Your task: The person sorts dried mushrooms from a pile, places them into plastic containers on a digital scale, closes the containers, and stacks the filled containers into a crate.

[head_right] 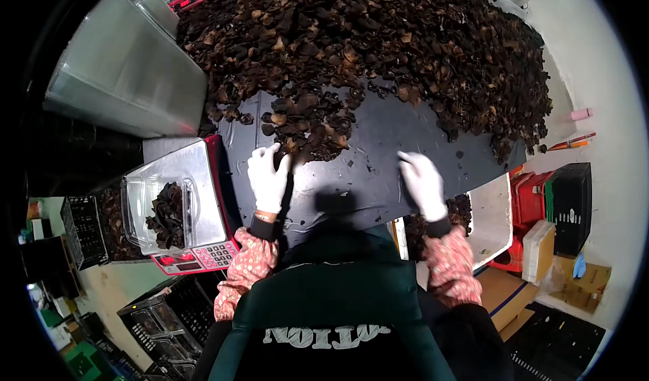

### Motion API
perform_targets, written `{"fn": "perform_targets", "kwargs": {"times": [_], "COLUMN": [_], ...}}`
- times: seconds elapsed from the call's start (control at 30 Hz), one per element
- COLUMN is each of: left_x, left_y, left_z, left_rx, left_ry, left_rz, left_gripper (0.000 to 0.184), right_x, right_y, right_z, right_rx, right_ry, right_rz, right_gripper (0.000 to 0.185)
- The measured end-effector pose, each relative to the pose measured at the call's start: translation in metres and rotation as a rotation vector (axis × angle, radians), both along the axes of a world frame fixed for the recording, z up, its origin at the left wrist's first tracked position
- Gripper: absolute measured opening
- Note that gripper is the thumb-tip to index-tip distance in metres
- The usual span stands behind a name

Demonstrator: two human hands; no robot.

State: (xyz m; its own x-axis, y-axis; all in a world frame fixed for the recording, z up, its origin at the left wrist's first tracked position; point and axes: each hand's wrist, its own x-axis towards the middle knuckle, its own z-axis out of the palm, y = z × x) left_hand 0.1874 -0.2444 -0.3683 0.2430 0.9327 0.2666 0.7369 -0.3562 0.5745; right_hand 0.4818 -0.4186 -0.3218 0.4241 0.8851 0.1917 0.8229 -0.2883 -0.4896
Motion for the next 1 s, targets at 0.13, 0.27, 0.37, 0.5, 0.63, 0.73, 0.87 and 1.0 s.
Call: {"fn": "perform_targets", "kwargs": {"times": [0.13, 0.27, 0.37, 0.5, 0.63, 0.73, 0.87, 1.0], "left_x": [0.020, 0.019, -0.002, -0.030, -0.033, -0.038, -0.051, -0.054], "left_y": [0.001, -0.020, -0.029, -0.040, -0.040, -0.041, -0.044, -0.050], "left_z": [-0.006, -0.005, -0.007, -0.011, -0.008, -0.003, -0.011, -0.013], "left_rx": [-0.069, 0.023, -0.011, -0.514, -0.500, -0.517, -0.678, -0.919], "left_ry": [-0.110, -0.226, -0.482, -0.935, -1.165, -1.167, -1.519, -1.703], "left_rz": [-0.140, -0.123, 0.053, 0.226, 0.285, 0.288, 0.156, 0.243], "left_gripper": [0.016, 0.015, 0.015, 0.003, 0.011, 0.024, 0.027, 0.025], "right_x": [-0.076, -0.094, -0.064, -0.011, 0.013, -0.006, -0.077, -0.123], "right_y": [0.113, 0.150, 0.144, 0.117, 0.098, 0.105, 0.113, 0.127], "right_z": [0.000, -0.032, -0.029, -0.038, -0.024, 0.003, -0.007, -0.047], "right_rx": [0.106, 0.028, -0.038, 0.017, 0.025, 0.185, 0.242, 0.075], "right_ry": [-0.044, -0.227, -0.209, -0.164, -0.229, -0.241, -0.209, -0.057], "right_rz": [0.431, 0.620, 0.561, 0.384, 0.199, 0.274, 0.595, 0.601], "right_gripper": [0.045, 0.049, 0.038, 0.038, 0.048, 0.044, 0.027, 0.029]}}
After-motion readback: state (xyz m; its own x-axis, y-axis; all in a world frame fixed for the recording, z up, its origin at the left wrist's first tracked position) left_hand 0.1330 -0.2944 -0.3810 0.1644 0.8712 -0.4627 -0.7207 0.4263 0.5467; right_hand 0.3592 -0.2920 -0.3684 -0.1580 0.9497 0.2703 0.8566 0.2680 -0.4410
